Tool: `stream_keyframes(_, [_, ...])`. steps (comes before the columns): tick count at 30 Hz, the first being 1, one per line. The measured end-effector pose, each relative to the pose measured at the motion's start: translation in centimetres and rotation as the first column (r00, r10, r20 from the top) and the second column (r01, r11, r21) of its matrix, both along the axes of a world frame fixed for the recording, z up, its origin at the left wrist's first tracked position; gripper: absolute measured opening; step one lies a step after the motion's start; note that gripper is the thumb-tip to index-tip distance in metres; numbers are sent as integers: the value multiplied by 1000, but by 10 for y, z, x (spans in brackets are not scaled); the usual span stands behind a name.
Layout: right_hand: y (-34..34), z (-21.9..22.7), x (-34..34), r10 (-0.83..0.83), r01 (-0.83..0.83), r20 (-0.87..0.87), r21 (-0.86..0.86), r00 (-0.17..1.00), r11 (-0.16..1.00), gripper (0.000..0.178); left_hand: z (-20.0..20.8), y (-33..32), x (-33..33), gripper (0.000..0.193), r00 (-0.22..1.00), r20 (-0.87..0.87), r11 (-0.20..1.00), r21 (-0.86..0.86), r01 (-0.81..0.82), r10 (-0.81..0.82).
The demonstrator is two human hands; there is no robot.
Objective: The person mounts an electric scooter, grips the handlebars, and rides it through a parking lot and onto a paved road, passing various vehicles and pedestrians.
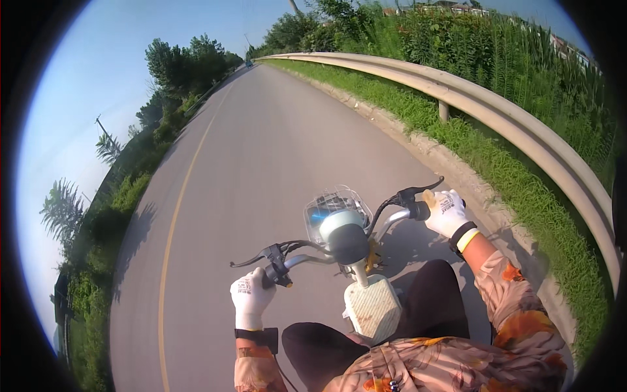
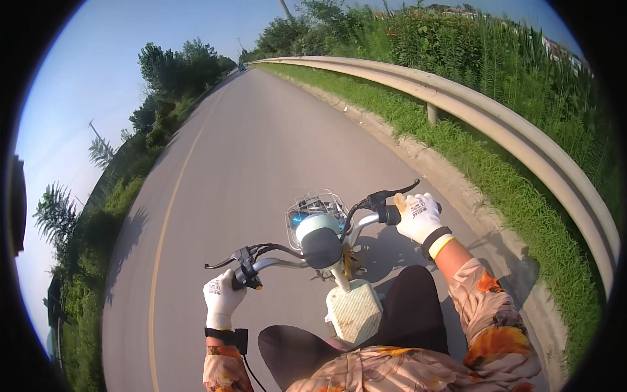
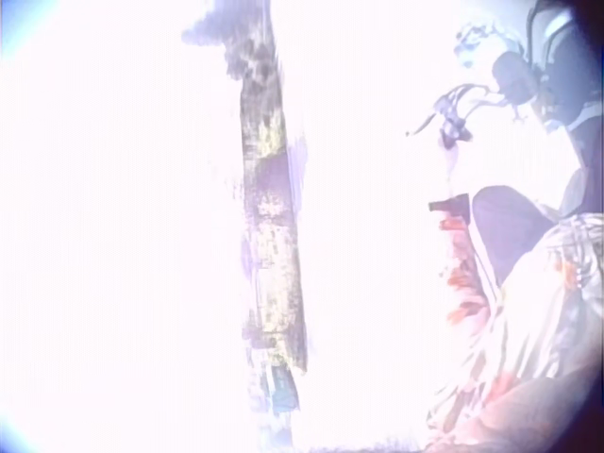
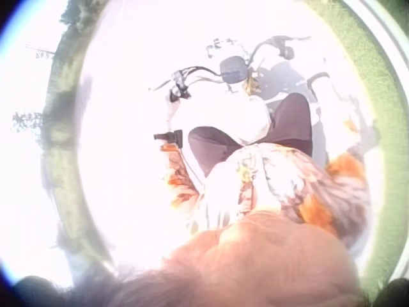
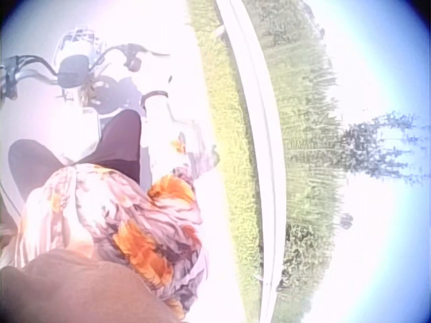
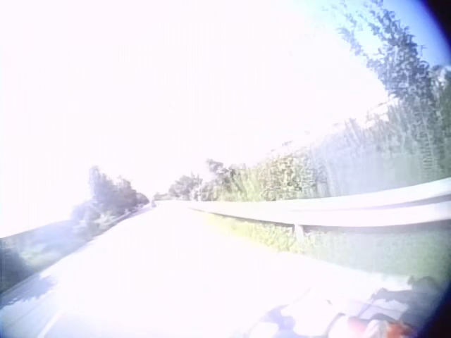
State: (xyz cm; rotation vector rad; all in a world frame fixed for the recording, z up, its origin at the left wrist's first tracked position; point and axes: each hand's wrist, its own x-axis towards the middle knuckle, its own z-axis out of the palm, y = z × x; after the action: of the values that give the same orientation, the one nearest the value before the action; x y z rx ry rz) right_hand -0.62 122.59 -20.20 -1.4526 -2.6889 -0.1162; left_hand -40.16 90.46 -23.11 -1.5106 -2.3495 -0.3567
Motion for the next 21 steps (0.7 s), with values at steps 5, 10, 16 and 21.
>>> stream_keyframes(5, [9, -3, 2, 9, -9, -4, 15, 1000, 1000, 30, -1, 8, 0, 16, 1000, -16, 1000, -9, -13, 13])
stream_keyframes(10, [7, -7, 1, 15, -16, -53, -12, 998, 1000, 30, -8, 6, -5, 16, 999, -45, 1000, 1, 4, -4])
stream_keyframes(16, [28, -4, 13, 31, -30, -45, 26, 999, 999, 33, -13, 30, 11, 14, 999, -40, 1000, 12, 3, -3])
stream_keyframes(21, [35, -11, 9, -6, 6, -33, 7, 999, 1000, 32, -15, 37, 4, 13, 997, -74, 1000, -12, 0, -1])
